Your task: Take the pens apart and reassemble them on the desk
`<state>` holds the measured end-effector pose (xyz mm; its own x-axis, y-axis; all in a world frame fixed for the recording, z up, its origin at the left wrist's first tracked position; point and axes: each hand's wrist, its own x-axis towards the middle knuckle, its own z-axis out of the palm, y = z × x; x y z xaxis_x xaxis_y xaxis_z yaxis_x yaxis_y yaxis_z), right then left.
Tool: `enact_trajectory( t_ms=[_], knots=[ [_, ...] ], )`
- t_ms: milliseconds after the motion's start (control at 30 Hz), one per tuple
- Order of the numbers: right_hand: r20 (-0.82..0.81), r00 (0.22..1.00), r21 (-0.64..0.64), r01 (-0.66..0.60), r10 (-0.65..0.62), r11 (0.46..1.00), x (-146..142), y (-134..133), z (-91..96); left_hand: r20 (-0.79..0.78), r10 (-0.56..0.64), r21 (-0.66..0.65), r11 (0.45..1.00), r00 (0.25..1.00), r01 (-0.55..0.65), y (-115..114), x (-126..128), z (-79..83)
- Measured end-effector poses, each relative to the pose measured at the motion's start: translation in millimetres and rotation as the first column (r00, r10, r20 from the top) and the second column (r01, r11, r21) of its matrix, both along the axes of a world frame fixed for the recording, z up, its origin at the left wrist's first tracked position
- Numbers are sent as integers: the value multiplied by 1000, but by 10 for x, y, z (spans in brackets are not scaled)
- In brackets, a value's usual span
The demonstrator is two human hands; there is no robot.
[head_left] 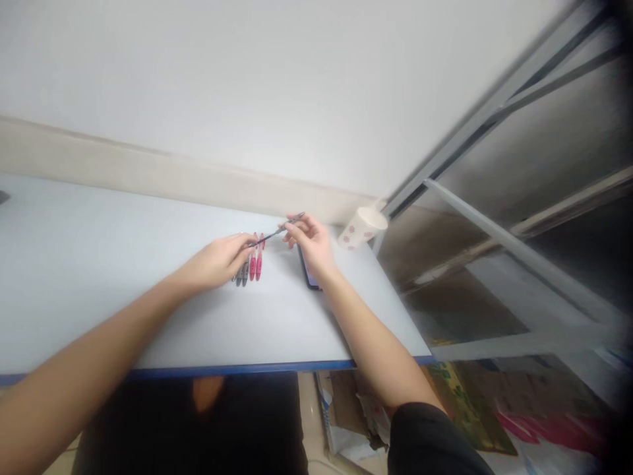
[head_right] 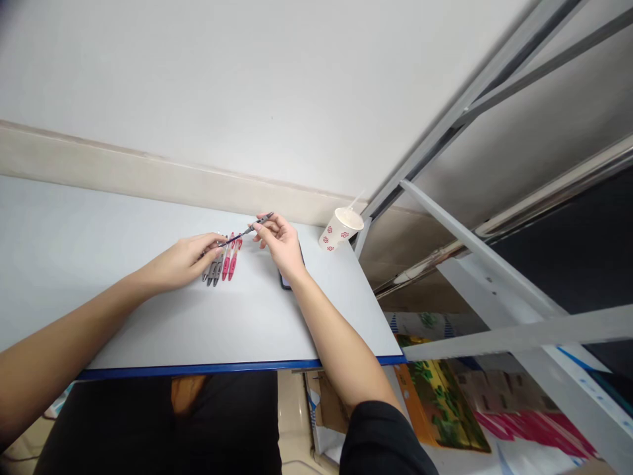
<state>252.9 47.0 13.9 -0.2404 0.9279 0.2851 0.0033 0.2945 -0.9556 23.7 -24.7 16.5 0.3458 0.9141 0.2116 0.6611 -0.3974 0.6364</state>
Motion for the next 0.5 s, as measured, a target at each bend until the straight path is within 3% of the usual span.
enact_trajectory(
  t_ms=[133, 300, 500],
  knots=[
    [24, 996, -36, -80, 81, 996, -5, -34, -13, 19, -2, -13, 1000, 1000, 2, -9, 5, 17],
    [62, 958, -139, -268, 279, 953, 14, -102, 19, 46, -5, -35, 999, 999, 7, -35, 27, 61],
    [128, 934, -122, -320, 334, 940, 19, -91, 16, 12, -29, -94, 995, 999, 30, -56, 25, 89]
  ],
)
